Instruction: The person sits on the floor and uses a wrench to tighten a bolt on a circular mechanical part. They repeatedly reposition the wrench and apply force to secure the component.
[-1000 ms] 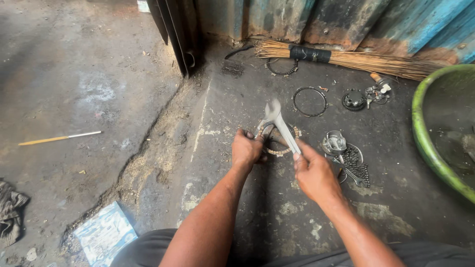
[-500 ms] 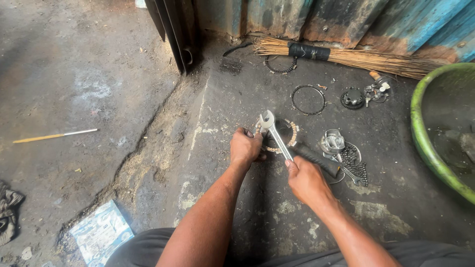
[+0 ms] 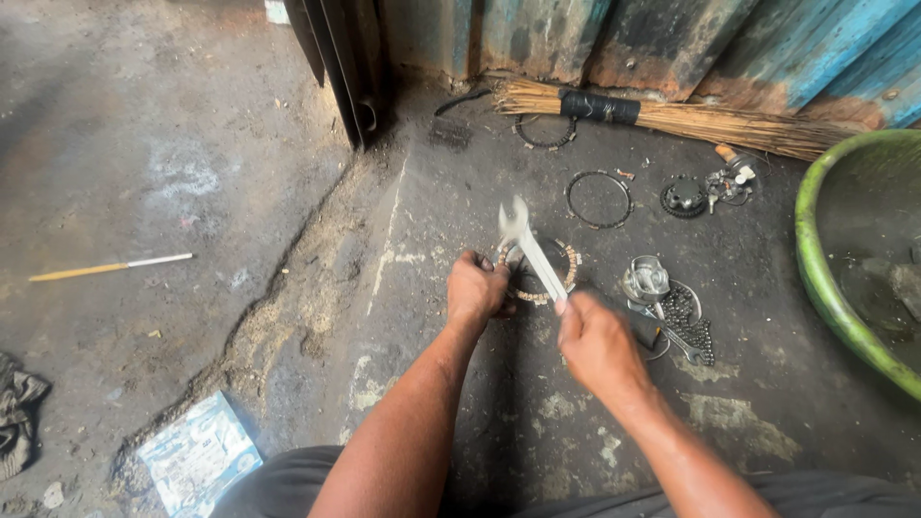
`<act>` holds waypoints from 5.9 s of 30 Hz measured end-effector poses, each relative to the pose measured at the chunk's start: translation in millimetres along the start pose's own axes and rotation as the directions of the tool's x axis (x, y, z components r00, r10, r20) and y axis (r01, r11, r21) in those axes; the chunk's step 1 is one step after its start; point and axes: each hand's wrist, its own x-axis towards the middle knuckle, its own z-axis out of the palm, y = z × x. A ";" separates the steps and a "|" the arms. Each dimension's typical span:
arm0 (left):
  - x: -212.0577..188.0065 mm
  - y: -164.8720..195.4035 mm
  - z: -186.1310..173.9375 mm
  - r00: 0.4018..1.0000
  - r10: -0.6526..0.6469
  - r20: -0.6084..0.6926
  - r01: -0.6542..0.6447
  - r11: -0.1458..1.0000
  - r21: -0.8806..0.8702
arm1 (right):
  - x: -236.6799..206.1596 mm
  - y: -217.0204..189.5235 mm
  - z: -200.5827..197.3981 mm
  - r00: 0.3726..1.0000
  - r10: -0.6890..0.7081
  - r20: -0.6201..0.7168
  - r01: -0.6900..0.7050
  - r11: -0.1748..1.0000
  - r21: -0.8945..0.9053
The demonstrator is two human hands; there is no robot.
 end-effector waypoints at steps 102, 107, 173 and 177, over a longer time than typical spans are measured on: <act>0.6 -0.7 1.9 0.999 -0.031 0.039 0.031 0.999 0.009 | 3.3 -14.7 -4.9 0.990 -0.136 -0.022 0.128 0.969 -0.212; 0.2 -4.9 0.5 1.000 -0.006 0.026 0.008 0.997 -0.077 | 5.0 -6.5 -2.8 0.982 -0.075 -0.176 0.076 0.997 0.000; 17.8 -23.3 7.9 0.997 -0.008 0.072 0.018 0.990 -0.140 | 7.3 -20.5 2.9 1.000 -0.013 0.008 0.015 0.985 -0.170; 18.7 -21.4 8.0 0.999 0.002 0.053 0.004 0.993 -0.117 | 5.2 -24.9 -2.0 0.999 -0.023 -0.023 0.018 0.979 -0.204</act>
